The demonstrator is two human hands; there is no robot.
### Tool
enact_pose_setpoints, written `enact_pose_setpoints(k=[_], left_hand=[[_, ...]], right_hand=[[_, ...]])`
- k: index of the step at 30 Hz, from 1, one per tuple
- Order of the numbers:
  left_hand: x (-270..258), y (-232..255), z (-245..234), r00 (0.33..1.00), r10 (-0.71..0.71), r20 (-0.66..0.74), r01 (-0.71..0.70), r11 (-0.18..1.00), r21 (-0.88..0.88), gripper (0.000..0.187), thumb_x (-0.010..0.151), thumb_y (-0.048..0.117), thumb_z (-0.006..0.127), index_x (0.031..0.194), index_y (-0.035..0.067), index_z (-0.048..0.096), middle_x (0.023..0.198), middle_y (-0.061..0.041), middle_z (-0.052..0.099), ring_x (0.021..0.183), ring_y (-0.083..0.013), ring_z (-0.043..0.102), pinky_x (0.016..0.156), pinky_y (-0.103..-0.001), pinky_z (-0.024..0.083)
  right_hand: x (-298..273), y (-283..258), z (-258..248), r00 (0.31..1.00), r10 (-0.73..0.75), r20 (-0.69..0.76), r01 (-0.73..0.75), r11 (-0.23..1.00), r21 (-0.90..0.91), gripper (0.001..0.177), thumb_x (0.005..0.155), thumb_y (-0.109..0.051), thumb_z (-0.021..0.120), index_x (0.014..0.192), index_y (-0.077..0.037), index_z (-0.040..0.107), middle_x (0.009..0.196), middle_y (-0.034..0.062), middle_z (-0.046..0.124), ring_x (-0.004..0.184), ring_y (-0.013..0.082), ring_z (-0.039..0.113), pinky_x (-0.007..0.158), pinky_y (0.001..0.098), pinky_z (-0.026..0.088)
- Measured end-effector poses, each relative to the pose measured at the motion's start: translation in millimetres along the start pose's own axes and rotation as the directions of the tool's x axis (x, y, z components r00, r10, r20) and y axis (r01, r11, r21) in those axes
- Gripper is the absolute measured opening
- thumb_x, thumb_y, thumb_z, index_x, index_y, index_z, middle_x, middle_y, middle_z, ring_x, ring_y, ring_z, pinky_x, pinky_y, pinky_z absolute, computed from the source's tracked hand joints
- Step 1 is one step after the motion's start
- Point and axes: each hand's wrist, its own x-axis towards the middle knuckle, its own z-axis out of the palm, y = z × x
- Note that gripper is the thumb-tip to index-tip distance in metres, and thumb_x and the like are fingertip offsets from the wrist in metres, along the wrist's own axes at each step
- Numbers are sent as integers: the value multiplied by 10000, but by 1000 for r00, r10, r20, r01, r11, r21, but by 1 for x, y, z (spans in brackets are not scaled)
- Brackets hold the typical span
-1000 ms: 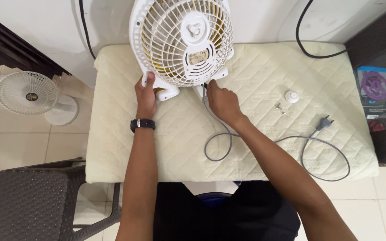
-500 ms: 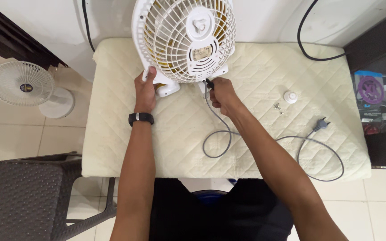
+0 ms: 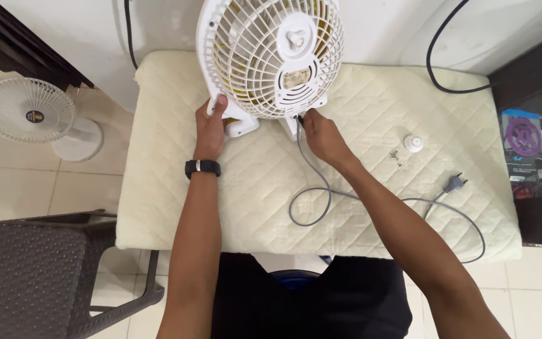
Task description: The person uses a screwdriver to tighten screws on the base of a white electric fan placed on a mattress. The person repeatedly adjusts the fan and tightens multiple screws on the base and near the power cord entry.
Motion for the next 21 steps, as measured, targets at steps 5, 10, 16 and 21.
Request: enact_pose_setpoints(k=[5,10,16,21], left_hand=[[-1,5,2,1000,-11,4,11,1000,-19,550,987,423,683,1248,-60,655,1118,-100,737,975,-170,711,891,-339,601],[0,2,2,1000,-4,4,4,1000,-7,563,996,431,681,1256,-69,661,1128,-105,740,989,-167,706,910,-325,585],[4,-7,-2,999,33,-5,-33,999,0,575,991,443,674,1266,-61,640,1119,-87,726,983,-152,694,893,-321,578],[5,-11,-4,1000,23,6,-23,999,-24,578,988,458,675,1234,-63,643,1098,-94,725,971,-159,701,890,-333,592]], right_hand=[[13,2,-7,739,573,356,-653,476,589,236,1017,-163,358,907,-58,539,548,-53,357,459,75,255,398,267,182],[23,3,-16,646,560,519,-726,241,644,254,1046,-231,380,898,-97,536,546,-79,272,448,62,217,396,252,163],[3,-17,-3,723,611,323,-665,486,568,248,1049,-325,403,965,-103,473,598,-31,380,472,82,282,404,266,221],[-16,-26,9,895,443,47,-422,808,412,222,1046,-268,562,1172,-99,491,741,21,534,594,101,427,514,282,366]])
